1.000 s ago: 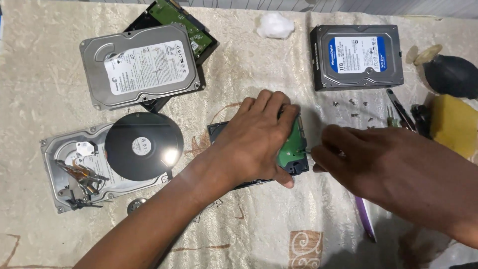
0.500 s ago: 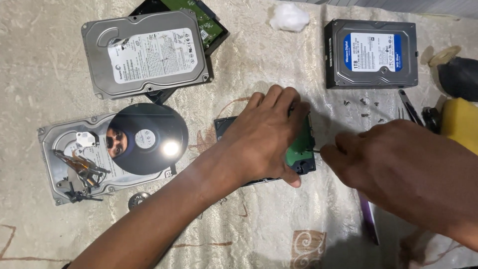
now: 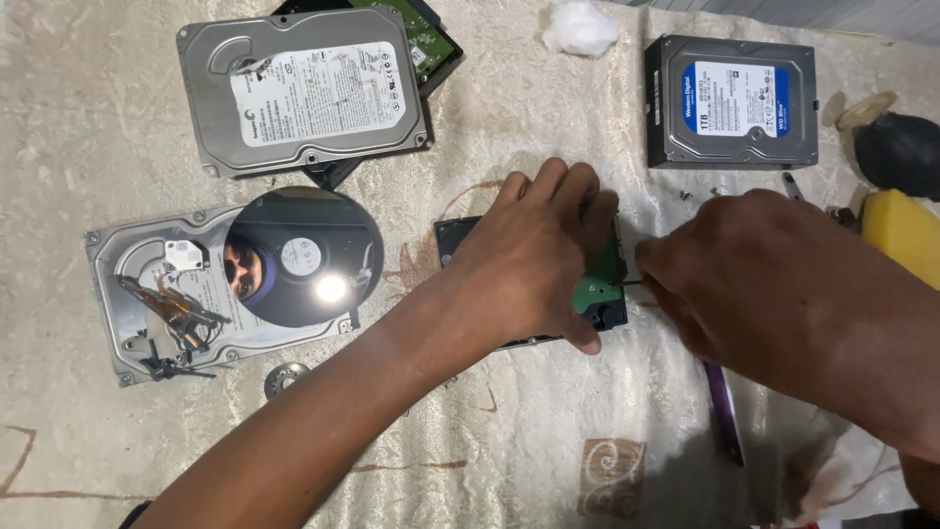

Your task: Securing the circuit board to a hard drive using a precision screwdriver and inspecting the assembly.

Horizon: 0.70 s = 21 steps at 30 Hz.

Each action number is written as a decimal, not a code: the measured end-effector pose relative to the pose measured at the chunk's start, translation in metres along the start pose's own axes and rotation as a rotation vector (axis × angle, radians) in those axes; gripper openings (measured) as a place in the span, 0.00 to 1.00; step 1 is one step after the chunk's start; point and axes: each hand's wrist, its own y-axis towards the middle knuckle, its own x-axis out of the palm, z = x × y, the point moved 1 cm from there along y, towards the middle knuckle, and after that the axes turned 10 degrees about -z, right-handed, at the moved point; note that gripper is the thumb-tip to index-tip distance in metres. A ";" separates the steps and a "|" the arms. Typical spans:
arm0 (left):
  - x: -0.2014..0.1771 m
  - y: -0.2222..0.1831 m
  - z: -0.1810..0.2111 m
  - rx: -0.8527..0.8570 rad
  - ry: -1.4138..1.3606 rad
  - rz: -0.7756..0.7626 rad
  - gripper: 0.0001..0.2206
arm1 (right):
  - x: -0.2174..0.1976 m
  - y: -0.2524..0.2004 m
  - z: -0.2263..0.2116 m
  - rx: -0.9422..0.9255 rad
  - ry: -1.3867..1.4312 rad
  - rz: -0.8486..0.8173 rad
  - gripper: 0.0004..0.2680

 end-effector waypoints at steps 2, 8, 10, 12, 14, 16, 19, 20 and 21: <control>-0.002 0.000 0.001 0.000 -0.016 -0.006 0.36 | -0.004 -0.002 0.000 0.018 0.034 0.008 0.11; -0.014 0.001 0.007 -0.084 0.009 -0.163 0.52 | 0.005 -0.015 0.001 0.093 0.290 0.098 0.05; -0.011 0.000 0.004 -0.059 0.000 -0.103 0.56 | -0.002 -0.033 -0.003 0.199 0.236 0.110 0.05; -0.011 0.001 0.004 -0.069 -0.002 -0.127 0.58 | 0.011 -0.050 0.005 0.109 0.335 0.442 0.03; -0.011 0.001 0.003 -0.078 -0.004 -0.151 0.60 | 0.022 -0.062 0.013 0.035 0.432 0.779 0.06; -0.010 0.001 0.001 -0.069 -0.018 -0.173 0.61 | 0.030 -0.067 0.022 -0.191 0.842 0.977 0.07; -0.027 -0.006 0.005 -0.060 -0.091 -0.248 0.57 | 0.059 -0.056 0.036 -0.230 1.119 0.894 0.10; -0.032 -0.009 0.002 -0.060 -0.085 -0.252 0.57 | 0.067 -0.049 0.036 -0.231 1.125 0.899 0.10; -0.038 -0.013 -0.001 -0.016 -0.159 -0.205 0.49 | 0.075 -0.043 0.037 -0.319 1.279 0.915 0.13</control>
